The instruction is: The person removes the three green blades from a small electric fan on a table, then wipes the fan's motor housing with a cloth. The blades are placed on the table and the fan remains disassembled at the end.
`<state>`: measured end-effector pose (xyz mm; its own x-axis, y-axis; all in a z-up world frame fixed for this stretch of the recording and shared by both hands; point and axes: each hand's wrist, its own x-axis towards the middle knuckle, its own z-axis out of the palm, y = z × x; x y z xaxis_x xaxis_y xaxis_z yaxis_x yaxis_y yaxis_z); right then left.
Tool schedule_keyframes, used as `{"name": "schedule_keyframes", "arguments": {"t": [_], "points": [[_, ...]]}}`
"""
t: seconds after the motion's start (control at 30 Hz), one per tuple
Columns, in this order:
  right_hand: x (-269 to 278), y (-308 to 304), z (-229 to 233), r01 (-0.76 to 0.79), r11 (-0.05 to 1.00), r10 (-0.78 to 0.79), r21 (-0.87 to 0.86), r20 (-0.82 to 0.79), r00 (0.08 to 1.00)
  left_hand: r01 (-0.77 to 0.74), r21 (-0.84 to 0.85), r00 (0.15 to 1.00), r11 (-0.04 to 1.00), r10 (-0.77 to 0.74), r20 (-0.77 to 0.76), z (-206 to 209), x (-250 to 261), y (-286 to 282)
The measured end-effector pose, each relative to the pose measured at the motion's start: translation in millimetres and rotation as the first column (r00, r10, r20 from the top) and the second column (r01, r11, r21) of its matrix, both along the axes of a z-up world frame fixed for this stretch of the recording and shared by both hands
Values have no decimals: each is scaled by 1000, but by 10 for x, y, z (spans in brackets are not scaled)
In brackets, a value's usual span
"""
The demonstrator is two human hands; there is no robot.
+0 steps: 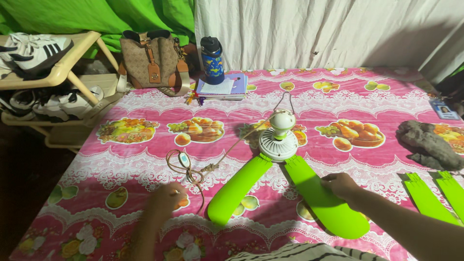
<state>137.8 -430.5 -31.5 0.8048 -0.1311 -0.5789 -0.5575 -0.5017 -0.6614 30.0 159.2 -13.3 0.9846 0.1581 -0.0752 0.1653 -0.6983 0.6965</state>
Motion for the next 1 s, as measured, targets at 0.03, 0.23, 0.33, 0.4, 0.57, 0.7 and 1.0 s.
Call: {"name": "schedule_keyframes", "arguments": {"t": [0.03,0.23,0.33,0.4,0.57,0.7,1.0], "points": [[-12,-15,-46,-18,1000,18,2,29,999,-24,13,1000,1000,24,-14,-9,102,150],[-148,49,-69,-49,969,74,-244,94,993,60,-67,996,996,-55,76,-336,820,448],[-240,71,0,-103,942,130,-320,63,990,115,103,993,988,-111,-42,-508,1125,257],[-298,56,9,-155,939,184,-306,69,980,154,67,987,986,-151,-58,-506,1254,60],[-428,88,35,-260,868,357,-422,169,919,307,-217,951,926,-305,47,-106,1517,-831],[-505,233,194,-266,787,473,-556,269,839,491,-360,835,793,-546,-64,218,1506,-1685],[-124,676,544,-421,667,691,-615,300,658,186,19,975,982,-183,-127,70,1864,-2834]]}}
